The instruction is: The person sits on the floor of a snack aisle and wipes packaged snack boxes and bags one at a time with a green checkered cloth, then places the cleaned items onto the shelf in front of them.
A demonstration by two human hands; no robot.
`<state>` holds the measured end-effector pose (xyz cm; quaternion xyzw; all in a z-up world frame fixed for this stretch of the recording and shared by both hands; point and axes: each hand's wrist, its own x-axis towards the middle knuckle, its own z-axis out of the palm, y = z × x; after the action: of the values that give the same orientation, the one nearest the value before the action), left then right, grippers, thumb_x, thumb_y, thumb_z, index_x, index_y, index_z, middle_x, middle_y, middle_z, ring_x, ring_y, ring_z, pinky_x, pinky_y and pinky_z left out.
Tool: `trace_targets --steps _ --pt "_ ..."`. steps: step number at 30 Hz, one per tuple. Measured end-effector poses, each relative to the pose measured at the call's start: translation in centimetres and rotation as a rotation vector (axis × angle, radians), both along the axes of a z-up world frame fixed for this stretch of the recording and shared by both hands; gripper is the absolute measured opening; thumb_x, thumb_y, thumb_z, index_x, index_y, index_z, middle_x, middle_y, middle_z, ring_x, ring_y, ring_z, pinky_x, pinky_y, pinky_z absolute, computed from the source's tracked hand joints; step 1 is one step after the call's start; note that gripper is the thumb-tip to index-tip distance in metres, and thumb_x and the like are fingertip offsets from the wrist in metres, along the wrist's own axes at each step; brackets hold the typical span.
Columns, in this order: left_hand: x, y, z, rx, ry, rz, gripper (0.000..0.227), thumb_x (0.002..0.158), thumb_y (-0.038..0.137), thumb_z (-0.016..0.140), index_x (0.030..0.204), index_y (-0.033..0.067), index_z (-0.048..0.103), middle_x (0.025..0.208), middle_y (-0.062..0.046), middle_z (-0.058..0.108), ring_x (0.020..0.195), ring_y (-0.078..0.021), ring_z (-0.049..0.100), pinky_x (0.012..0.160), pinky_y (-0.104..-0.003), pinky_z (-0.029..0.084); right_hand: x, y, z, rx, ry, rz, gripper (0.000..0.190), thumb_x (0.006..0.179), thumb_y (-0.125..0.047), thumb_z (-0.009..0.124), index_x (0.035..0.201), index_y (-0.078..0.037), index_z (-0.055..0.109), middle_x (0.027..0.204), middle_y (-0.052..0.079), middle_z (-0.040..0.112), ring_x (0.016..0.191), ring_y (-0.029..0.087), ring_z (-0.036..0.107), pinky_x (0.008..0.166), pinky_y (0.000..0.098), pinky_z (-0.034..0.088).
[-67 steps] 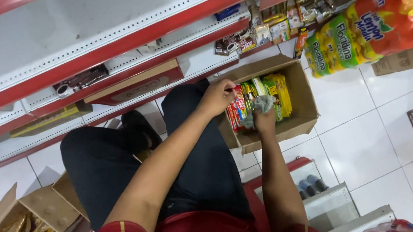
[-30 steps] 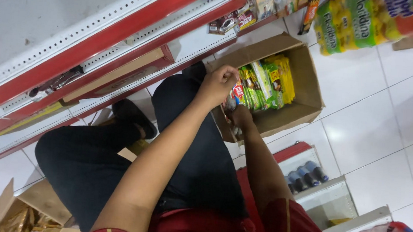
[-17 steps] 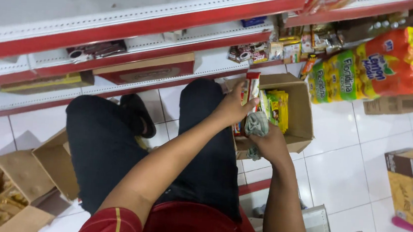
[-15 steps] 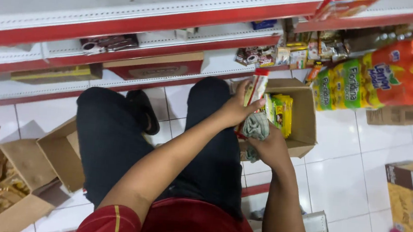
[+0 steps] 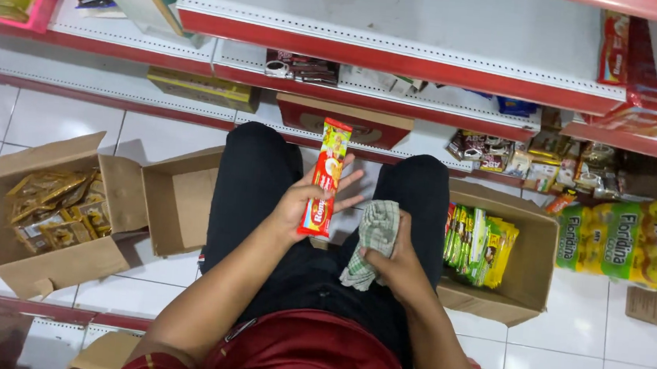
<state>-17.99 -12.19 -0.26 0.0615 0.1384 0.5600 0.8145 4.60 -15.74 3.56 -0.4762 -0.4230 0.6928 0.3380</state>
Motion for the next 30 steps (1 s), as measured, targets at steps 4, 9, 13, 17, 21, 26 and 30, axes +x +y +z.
trace_targets --steps 4,9,13,17,21,26,30 --pt "-0.4 -2.5 1.5 0.051 0.168 0.036 0.111 0.067 -0.012 0.048 0.163 0.0356 0.015 0.169 -0.010 0.026 0.156 -0.0378 0.026 0.111 -0.065 0.041 0.8 1.0 -1.2 0.343 -0.243 0.115 0.046 0.083 0.004 0.072 0.128 0.000 0.062 0.118 0.013 0.064 0.109 0.018 0.064 0.097 0.0301 0.051" --pt "1.0 -4.0 2.0 0.047 0.158 -0.149 0.117 0.065 -0.013 0.047 0.165 0.0348 0.011 0.170 -0.011 0.020 0.159 -0.0365 0.018 0.106 -0.075 0.038 -2.3 4.1 4.8 0.444 -0.636 -0.257 0.051 0.087 -0.006 0.071 0.135 -0.007 0.056 0.129 0.014 0.071 0.118 0.020 0.071 0.100 0.0330 0.055" --pt "1.7 -3.5 3.0 0.092 0.247 -0.264 0.116 0.065 -0.012 0.046 0.166 0.0342 0.013 0.172 -0.006 0.018 0.159 -0.0311 0.021 0.108 -0.071 0.039 -3.2 5.1 4.1 1.022 -0.838 -0.143 0.044 0.086 0.004 0.069 0.130 -0.001 0.066 0.143 0.021 0.059 0.130 0.038 0.059 0.108 0.0436 0.049" --pt "1.7 -2.4 0.3 0.093 0.274 -0.156 0.099 0.083 0.000 0.052 0.171 0.0266 0.015 0.170 -0.011 0.029 0.149 -0.0316 0.034 0.117 -0.053 0.038 -3.9 3.9 3.3 1.013 -0.738 0.029 0.051 0.080 0.005 0.066 0.131 -0.001 0.064 0.137 0.018 0.061 0.124 0.040 0.057 0.106 0.0447 0.049" --pt "1.1 -1.0 0.5 -0.011 -0.242 0.048 0.088 0.108 0.056 0.051 0.171 0.0032 0.021 0.156 -0.031 0.042 0.142 -0.0399 0.046 0.114 -0.047 0.046 -4.8 0.4 3.9 1.122 -0.678 0.150 0.052 0.072 0.005 0.071 0.123 -0.005 0.068 0.135 0.015 0.061 0.122 0.037 0.057 0.103 0.0435 0.049" --pt "0.5 0.0 2.0 0.026 0.122 0.093 0.067 0.101 0.037 0.055 0.158 0.0143 0.028 0.148 -0.013 0.052 0.137 -0.0269 0.054 0.107 -0.041 0.050 -3.1 -1.9 4.4 1.026 -0.498 0.257 0.052 0.071 0.008 0.067 0.121 -0.006 0.070 0.130 0.014 0.067 0.117 0.034 0.065 0.101 0.0390 0.053" --pt "-0.3 -0.2 1.1 0.030 0.613 0.070 0.056 0.109 0.017 0.059 0.160 0.0025 0.040 0.131 -0.020 0.060 0.108 -0.0262 0.061 0.086 -0.040 0.054 -0.8 -0.5 2.8 0.609 -0.493 -0.214 0.036 0.089 0.001 0.071 0.124 0.000 0.062 0.114 0.014 0.068 0.103 0.026 0.066 0.094 0.0332 0.052"
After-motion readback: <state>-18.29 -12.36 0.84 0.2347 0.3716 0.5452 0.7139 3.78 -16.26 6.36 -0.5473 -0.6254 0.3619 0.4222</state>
